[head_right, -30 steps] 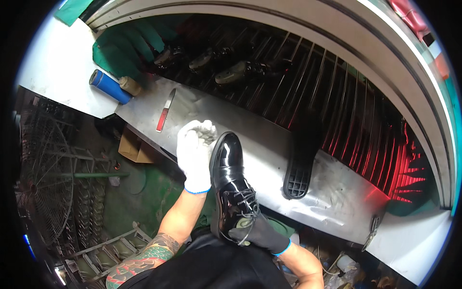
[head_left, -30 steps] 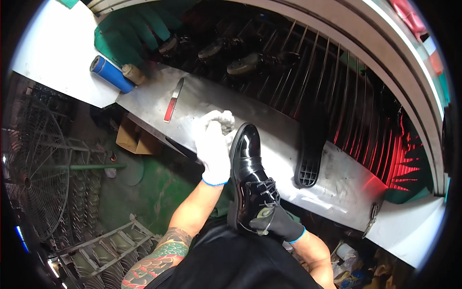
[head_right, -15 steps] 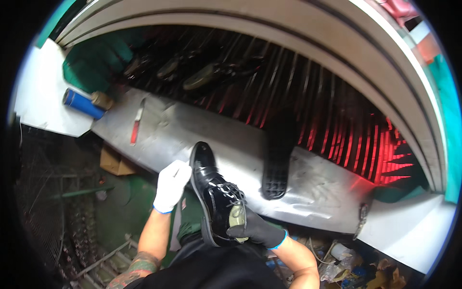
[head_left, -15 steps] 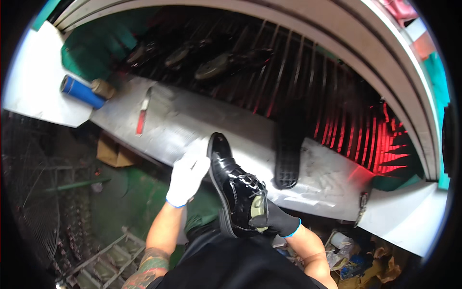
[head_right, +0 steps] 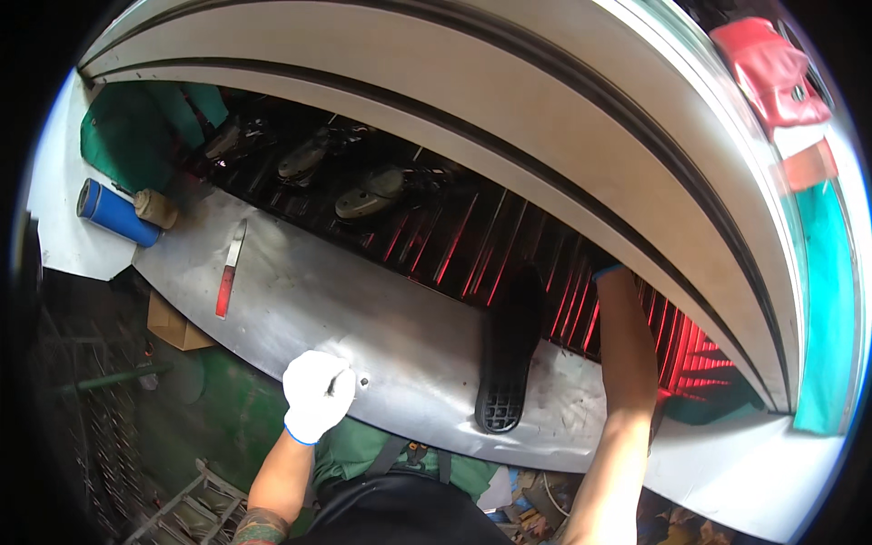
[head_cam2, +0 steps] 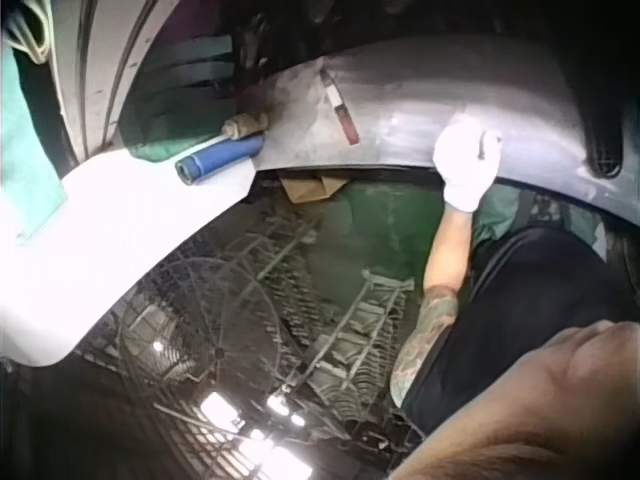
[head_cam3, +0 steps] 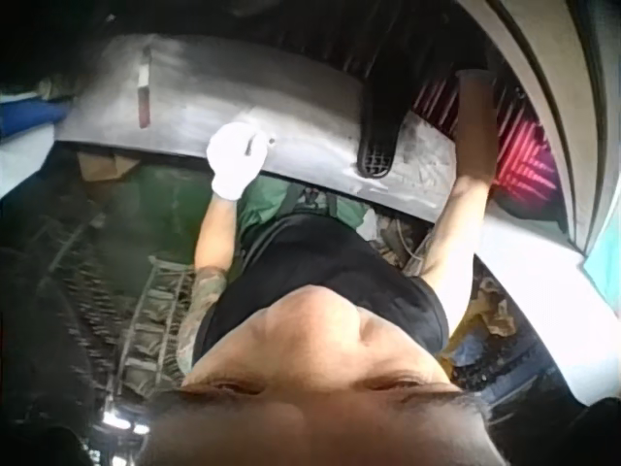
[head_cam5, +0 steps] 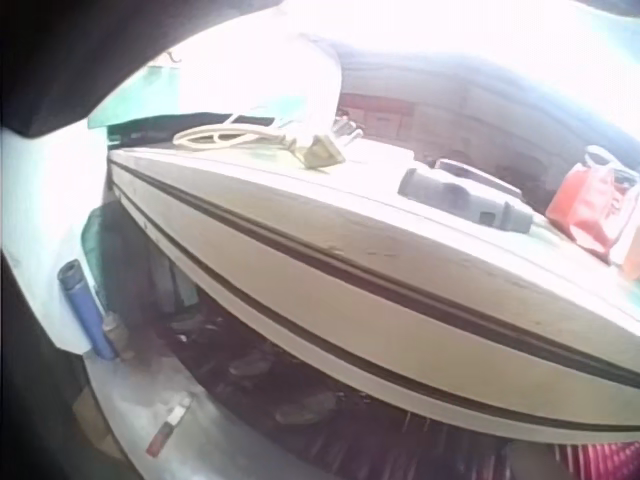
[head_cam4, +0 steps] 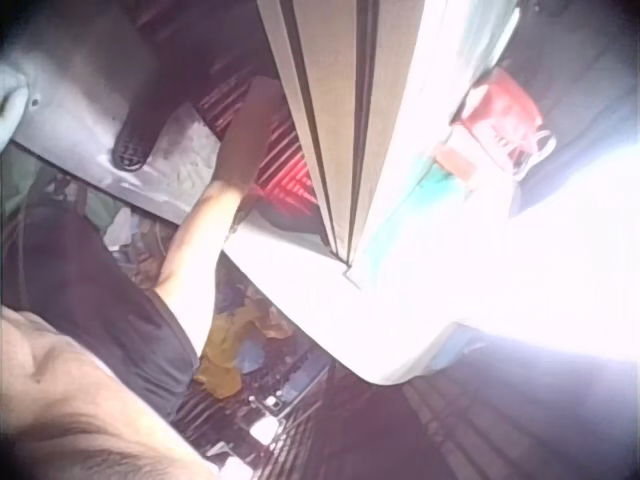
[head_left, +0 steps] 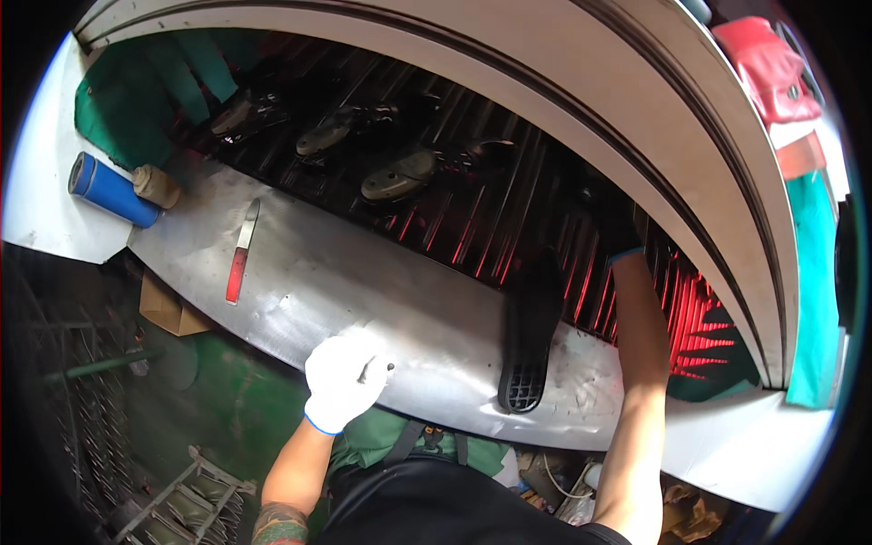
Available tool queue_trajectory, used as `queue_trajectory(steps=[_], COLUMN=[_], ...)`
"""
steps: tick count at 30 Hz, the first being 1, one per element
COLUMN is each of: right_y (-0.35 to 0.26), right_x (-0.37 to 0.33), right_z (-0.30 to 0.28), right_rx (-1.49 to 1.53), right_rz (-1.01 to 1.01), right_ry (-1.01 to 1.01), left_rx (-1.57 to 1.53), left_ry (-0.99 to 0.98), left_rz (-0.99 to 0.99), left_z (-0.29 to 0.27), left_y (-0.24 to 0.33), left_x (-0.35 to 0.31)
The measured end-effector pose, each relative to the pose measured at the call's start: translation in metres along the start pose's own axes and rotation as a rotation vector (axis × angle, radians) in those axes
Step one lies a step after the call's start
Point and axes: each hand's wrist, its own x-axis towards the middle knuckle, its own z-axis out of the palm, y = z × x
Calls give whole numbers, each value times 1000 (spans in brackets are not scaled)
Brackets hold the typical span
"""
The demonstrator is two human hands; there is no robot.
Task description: The person cleans a black shoe using a white cloth. They repeatedly wipe the shoe's upper, toe, and sole, rotating it to access different surfaces. The person handles the shoe one at a time, placing it on a metal workbench and picking it up again multiple times throughout the process.
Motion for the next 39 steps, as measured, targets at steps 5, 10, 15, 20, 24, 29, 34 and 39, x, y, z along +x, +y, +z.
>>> queue_trajectory(steps=[5,10,15,20,24,29,34,39], right_y=[-5,-27,-91,-105,-139,-185,-212,-248], right_x=[-16,-106,-172,-196,-198,-202,-204,-186], right_z=[21,75,76,87,118,171,218,209], right_rx=[-886,-1106,-607,-804,-1057,-752,492,1263], right_rz=[-291,-235,353,-81,90,129,422,530], right_ry=[29,225,-192,-165,-292,-82,49,10], left_rx=[-119,-30,-18,44,-1048,-1732,-2145,-1768], left_ry=[9,2,-371,-717,-523,-351,-371,-97], left_rz=[-123,-208,-212,-345,-791,-696,-733,-948], left_z=[4,4,27,34,33,-11,-35,-63], left_y=[-14,-43,-93,-71,-44,-18,11,20], left_x=[2,79,196,256,207,56,-38,-85])
